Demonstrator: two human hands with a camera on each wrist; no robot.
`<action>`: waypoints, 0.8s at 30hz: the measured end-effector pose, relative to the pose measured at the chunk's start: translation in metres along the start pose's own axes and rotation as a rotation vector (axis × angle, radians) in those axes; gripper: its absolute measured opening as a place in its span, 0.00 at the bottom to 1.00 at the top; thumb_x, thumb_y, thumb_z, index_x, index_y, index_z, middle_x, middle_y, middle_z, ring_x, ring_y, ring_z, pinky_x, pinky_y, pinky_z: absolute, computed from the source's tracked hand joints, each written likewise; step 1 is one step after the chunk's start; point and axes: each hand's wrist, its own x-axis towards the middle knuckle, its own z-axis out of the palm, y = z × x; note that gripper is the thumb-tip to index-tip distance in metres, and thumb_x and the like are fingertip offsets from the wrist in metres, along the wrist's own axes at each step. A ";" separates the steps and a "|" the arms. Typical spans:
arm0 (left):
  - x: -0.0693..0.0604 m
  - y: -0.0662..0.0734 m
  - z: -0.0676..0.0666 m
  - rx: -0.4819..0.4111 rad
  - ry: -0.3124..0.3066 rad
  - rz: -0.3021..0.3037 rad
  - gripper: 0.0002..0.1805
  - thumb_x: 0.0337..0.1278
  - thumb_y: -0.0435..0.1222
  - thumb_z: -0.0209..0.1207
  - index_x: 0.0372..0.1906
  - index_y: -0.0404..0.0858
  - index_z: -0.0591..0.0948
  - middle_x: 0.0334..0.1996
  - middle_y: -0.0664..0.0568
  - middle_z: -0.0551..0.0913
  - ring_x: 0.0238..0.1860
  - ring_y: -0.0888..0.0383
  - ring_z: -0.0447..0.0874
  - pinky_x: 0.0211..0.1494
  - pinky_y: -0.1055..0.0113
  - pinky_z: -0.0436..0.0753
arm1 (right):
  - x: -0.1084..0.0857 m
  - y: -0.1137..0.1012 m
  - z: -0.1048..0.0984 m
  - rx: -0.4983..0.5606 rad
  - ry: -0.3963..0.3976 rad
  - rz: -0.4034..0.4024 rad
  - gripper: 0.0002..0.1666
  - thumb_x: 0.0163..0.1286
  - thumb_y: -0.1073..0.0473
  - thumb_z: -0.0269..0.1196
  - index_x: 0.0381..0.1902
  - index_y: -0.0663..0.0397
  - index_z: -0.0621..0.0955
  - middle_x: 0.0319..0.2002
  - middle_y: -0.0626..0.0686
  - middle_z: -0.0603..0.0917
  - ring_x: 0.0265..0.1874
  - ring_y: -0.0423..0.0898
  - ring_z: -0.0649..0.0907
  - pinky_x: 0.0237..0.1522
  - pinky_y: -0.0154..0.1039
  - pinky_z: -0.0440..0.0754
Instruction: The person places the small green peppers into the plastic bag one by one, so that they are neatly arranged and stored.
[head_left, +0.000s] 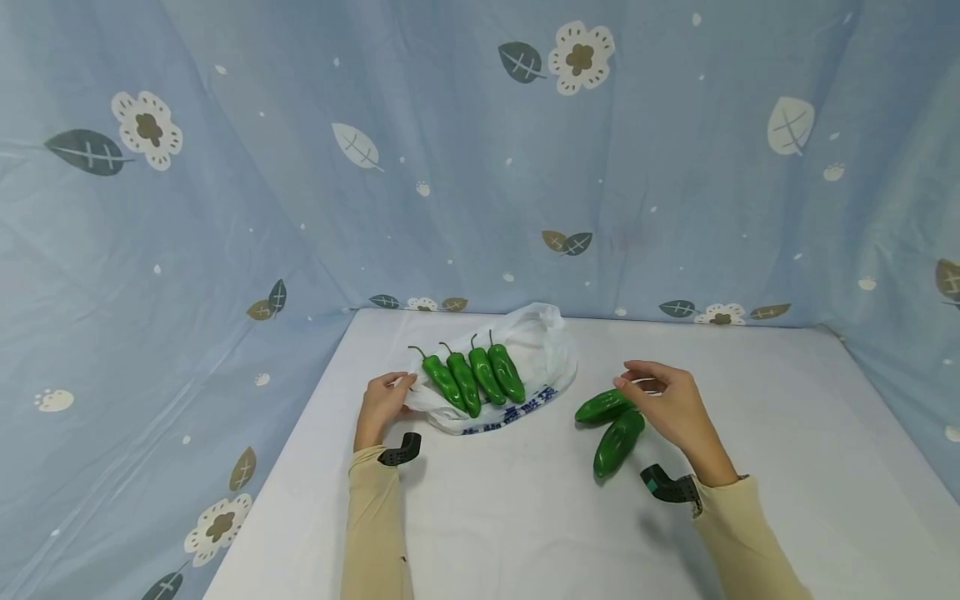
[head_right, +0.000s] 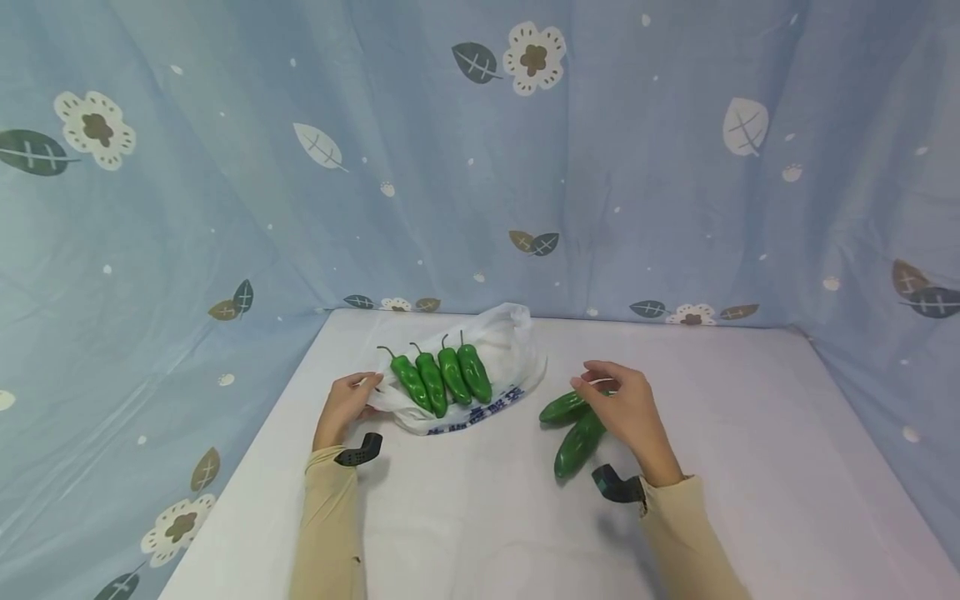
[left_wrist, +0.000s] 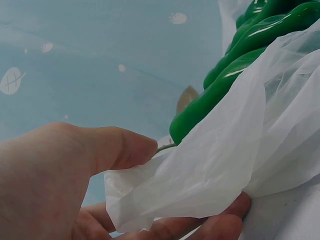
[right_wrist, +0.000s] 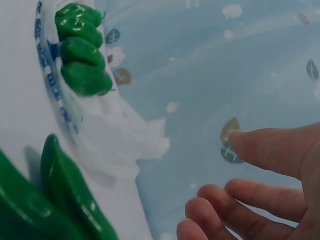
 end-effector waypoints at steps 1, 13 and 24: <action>0.000 0.000 0.000 -0.001 0.001 0.000 0.31 0.73 0.51 0.55 0.71 0.37 0.76 0.72 0.32 0.73 0.24 0.64 0.83 0.37 0.73 0.79 | -0.002 0.002 0.000 0.001 0.004 0.006 0.29 0.75 0.49 0.65 0.64 0.63 0.81 0.53 0.65 0.87 0.52 0.62 0.86 0.44 0.42 0.82; 0.000 -0.001 0.000 -0.024 0.010 0.000 0.30 0.73 0.51 0.55 0.70 0.38 0.77 0.67 0.34 0.78 0.25 0.63 0.82 0.38 0.69 0.82 | -0.018 0.034 -0.001 -0.002 -0.011 0.135 0.33 0.76 0.45 0.64 0.66 0.65 0.79 0.55 0.66 0.86 0.55 0.64 0.85 0.38 0.34 0.82; 0.001 -0.001 0.000 0.001 0.001 0.006 0.31 0.74 0.51 0.55 0.71 0.36 0.76 0.72 0.30 0.72 0.25 0.63 0.85 0.41 0.70 0.82 | -0.025 0.053 0.006 0.005 -0.052 0.220 0.36 0.75 0.44 0.64 0.68 0.66 0.77 0.56 0.66 0.85 0.55 0.62 0.85 0.37 0.34 0.83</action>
